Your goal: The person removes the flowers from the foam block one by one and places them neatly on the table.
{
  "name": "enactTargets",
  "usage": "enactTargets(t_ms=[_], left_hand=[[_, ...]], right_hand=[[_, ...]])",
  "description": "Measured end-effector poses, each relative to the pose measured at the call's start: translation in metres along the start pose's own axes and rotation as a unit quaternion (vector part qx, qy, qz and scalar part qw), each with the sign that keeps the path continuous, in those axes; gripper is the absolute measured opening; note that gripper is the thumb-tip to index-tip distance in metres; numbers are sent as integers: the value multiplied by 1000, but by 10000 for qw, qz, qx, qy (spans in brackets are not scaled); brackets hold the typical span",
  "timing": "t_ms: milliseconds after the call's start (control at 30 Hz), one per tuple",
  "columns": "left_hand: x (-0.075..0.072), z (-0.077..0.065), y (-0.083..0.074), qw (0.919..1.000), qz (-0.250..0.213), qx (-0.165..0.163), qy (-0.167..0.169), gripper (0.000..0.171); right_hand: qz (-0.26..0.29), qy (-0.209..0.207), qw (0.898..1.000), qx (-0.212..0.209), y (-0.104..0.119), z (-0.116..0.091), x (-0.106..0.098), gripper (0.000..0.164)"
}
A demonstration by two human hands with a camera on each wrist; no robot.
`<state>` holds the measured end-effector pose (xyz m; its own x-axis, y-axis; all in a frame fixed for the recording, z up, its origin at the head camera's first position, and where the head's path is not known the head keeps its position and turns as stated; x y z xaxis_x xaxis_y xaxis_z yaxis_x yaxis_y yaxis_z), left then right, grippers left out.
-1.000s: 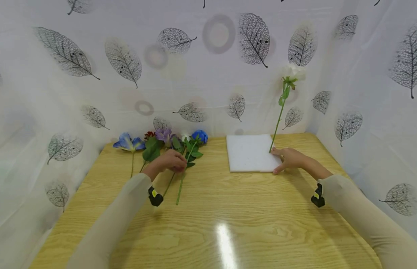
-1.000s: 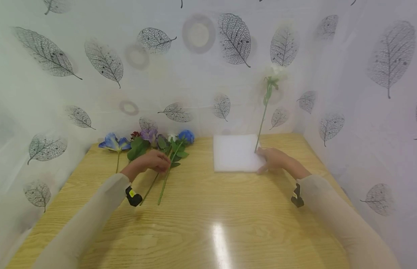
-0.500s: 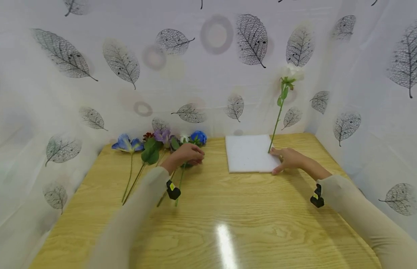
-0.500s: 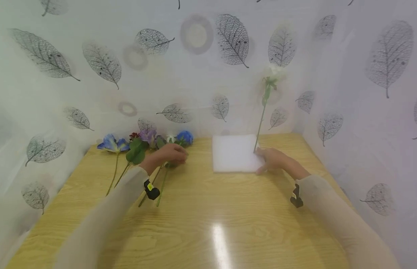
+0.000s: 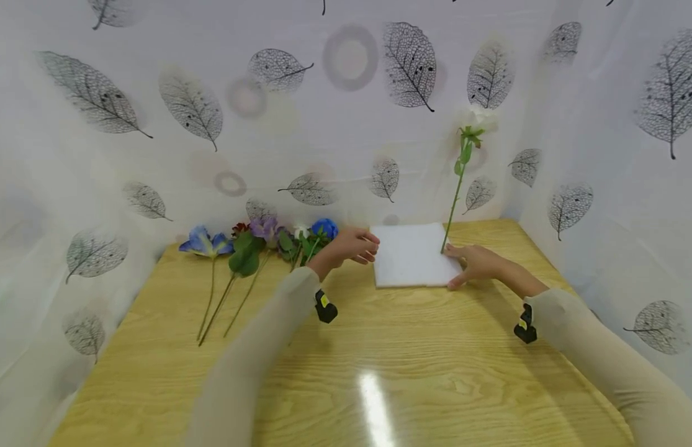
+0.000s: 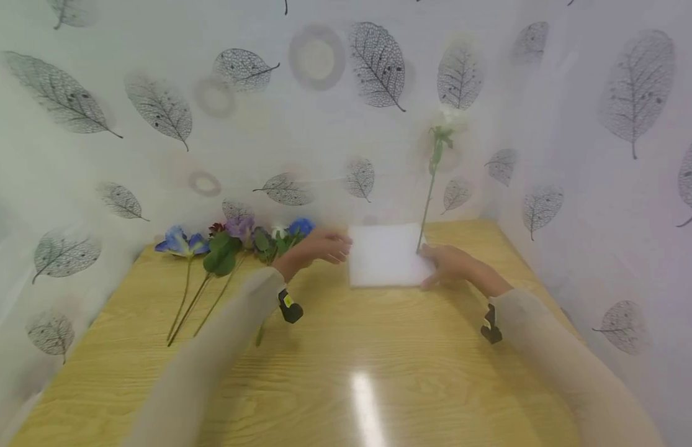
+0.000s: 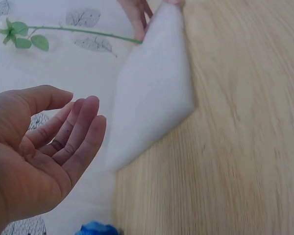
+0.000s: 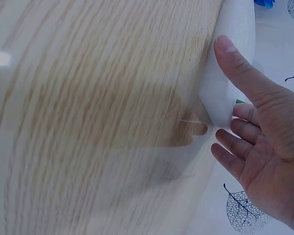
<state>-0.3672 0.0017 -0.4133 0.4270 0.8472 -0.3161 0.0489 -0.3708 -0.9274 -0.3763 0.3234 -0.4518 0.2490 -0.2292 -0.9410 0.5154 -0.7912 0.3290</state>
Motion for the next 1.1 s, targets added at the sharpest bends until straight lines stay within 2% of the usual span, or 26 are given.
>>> enactTargets(t_ms=[267,667,833,1100], left_hand=[[33,27,-14,9991,-268,302,-95,31],[84,57,-35,9940,-952,539,-12,37],[97,71,-43,9917,-1024,751,-218,36],[107,87,-49,9890,-1031,944,-483,36]], right_hand=[[65,-41,10000,49,-4,-3,3,108],[-326,29,9994,-69,-3,-4,7,107],[-406,2,9990,-189,-1,-2,5,106],[-513,-71,9981,-346,-4,2,3,104]])
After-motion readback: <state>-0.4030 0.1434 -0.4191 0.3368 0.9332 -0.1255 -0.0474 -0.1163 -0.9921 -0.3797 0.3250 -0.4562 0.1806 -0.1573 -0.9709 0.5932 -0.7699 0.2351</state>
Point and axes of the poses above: each hand's wrist, its own z-axis towards the middle knuckle, its own x-axis out of the palm, y = z × x, the point moved 3 cm from there along z, towards the middle knuckle, and after that the axes turned 2 degrees about -y, right-handed, at the moved point
